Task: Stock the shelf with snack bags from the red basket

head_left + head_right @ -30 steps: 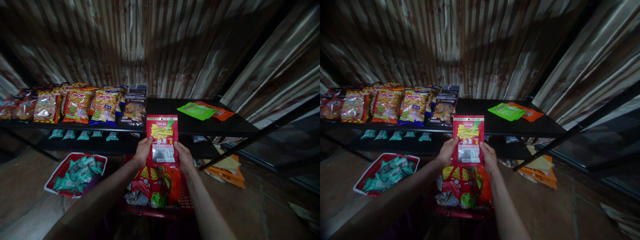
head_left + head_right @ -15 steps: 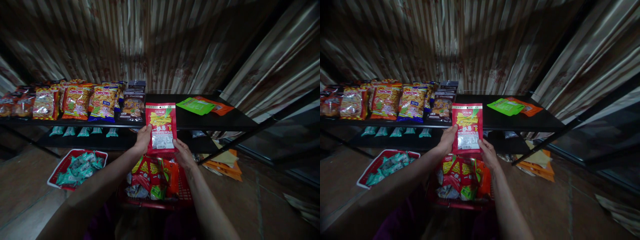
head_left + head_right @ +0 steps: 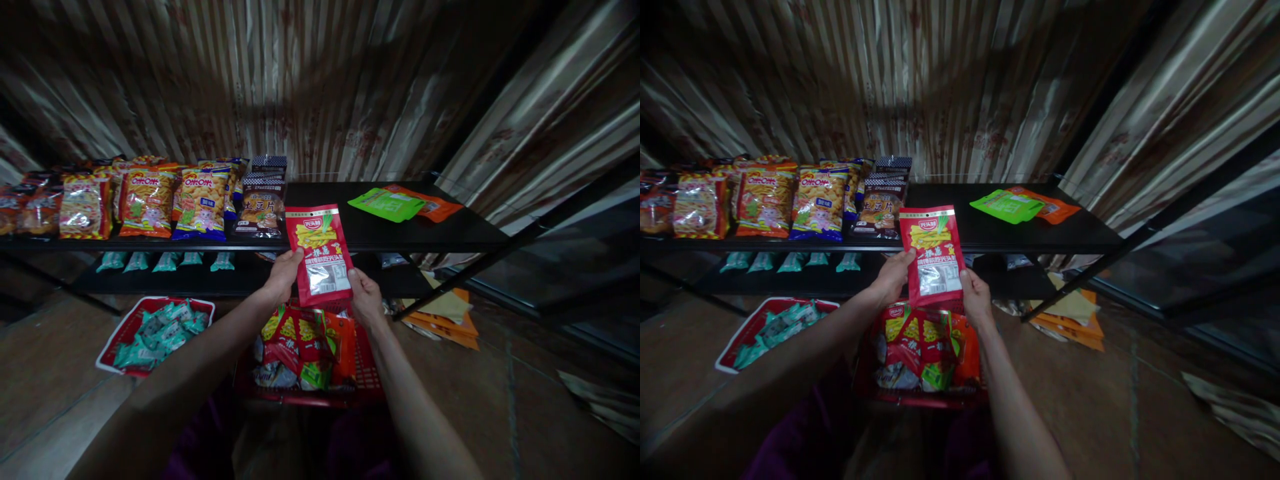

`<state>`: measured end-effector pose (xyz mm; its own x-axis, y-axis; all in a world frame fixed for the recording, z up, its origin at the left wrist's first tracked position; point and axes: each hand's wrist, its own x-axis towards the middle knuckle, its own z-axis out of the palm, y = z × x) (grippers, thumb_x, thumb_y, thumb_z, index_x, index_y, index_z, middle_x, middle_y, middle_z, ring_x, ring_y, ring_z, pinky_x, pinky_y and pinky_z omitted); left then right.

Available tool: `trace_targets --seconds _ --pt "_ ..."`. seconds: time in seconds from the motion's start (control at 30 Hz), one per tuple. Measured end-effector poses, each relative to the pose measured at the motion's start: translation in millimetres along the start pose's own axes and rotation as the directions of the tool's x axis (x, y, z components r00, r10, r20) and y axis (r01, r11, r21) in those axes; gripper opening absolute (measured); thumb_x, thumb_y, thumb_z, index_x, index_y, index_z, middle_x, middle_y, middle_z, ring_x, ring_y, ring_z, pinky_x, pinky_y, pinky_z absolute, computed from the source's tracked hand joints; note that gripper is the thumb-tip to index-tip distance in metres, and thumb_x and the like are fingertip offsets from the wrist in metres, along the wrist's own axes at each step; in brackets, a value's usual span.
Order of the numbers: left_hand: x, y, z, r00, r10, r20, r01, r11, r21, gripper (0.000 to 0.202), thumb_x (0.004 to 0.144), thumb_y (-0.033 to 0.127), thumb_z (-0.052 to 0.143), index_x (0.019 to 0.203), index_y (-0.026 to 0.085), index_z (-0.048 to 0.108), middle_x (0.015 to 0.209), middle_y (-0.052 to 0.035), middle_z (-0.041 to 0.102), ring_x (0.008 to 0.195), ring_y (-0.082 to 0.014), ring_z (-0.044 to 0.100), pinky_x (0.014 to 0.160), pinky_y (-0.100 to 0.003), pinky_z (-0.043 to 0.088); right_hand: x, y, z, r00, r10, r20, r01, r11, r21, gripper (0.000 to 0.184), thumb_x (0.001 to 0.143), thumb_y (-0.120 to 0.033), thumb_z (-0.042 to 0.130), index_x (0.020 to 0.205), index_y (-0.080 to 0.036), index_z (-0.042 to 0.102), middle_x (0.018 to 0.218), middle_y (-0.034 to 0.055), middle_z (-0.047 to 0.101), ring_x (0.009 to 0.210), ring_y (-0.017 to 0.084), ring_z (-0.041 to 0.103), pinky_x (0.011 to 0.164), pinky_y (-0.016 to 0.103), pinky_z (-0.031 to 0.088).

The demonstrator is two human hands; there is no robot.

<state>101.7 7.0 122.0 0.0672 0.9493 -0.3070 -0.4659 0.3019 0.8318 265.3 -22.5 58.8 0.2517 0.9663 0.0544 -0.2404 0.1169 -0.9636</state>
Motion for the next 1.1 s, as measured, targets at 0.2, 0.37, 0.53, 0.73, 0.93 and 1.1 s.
trace_targets --seconds 0.2,0.37,0.53,0.73,0.93,1.1 --pt "0.4 -1.8 4.5 0.998 0.057 0.034 -0.057 0.998 0.001 0.02 0.081 0.035 0.06 0.082 0.015 0.064 0.072 -0.0045 0.07 0.062 -0.0167 0.064 0.072 -0.034 0.053 1.8 3.0 -8.6 0.97 -0.237 -0.061 0.2 0.912 -0.359 0.041 0.082 -0.05 0.054 0.107 -0.02 0.064 0.086 0.0029 0.072 0.072 0.018 0.064 0.066 0.03 0.051" --pt "1.3 -6.5 3.6 0.983 0.128 0.132 -0.128 0.992 -0.006 0.03 0.074 0.042 0.066 0.087 0.015 0.065 0.074 -0.0049 0.07 0.066 -0.0173 0.064 0.072 -0.033 0.052 0.9 -6.2 -9.1 0.751 -0.647 0.135 0.51 0.438 -0.74 0.044 0.085 -0.032 0.053 0.128 -0.023 0.052 0.126 0.0099 0.06 0.115 0.024 0.054 0.096 0.043 0.043" --pt "-1.9 -8.2 6.9 0.973 0.189 0.133 -0.206 0.97 0.13 0.03 0.077 0.044 0.061 0.084 0.015 0.065 0.071 -0.0026 0.069 0.065 -0.0164 0.062 0.069 -0.029 0.05 -6.9 -12.6 0.2 0.637 -0.698 0.326 0.667 0.288 -0.688 0.039 0.089 -0.02 0.043 0.126 -0.024 0.055 0.119 0.0076 0.064 0.112 0.021 0.057 0.098 0.04 0.044" --pt "-24.3 -6.8 20.9 0.928 0.308 0.208 -0.367 0.847 0.384 0.027 0.08 0.044 0.056 0.08 0.02 0.069 0.072 -0.0009 0.068 0.072 -0.0181 0.062 0.073 -0.027 0.048 -20.0 -18.5 8.7 0.784 -0.553 0.283 0.594 0.532 -0.604 0.048 0.089 -0.036 0.043 0.135 -0.024 0.045 0.135 0.0078 0.053 0.124 0.024 0.048 0.105 0.043 0.037" --pt "-53.4 -3.1 40.5 0.892 0.361 0.271 -0.448 0.781 0.435 0.015 0.078 0.029 0.061 0.084 0.025 0.074 0.103 -0.005 0.069 0.113 -0.025 0.054 0.106 -0.032 0.03 -29.7 -25.2 12.4 0.933 -0.337 0.128 0.358 0.907 -0.221 0.074 0.069 -0.044 0.07 0.135 -0.023 0.044 0.139 0.0061 0.048 0.133 0.026 0.038 0.11 0.039 0.03" --pt "-52.0 -11.2 35.2 0.875 0.366 0.318 -0.474 0.782 0.404 0.012 0.076 0.023 0.063 0.078 0.024 0.074 0.105 -0.006 0.068 0.111 -0.0237 0.056 0.106 -0.032 0.032 -30.5 -27.6 5.6 0.997 -0.061 -0.038 0.064 0.995 0.076 0.052 0.07 -0.038 0.072 0.118 -0.028 0.057 0.121 0.0017 0.064 0.114 0.024 0.058 0.1 0.039 0.043"
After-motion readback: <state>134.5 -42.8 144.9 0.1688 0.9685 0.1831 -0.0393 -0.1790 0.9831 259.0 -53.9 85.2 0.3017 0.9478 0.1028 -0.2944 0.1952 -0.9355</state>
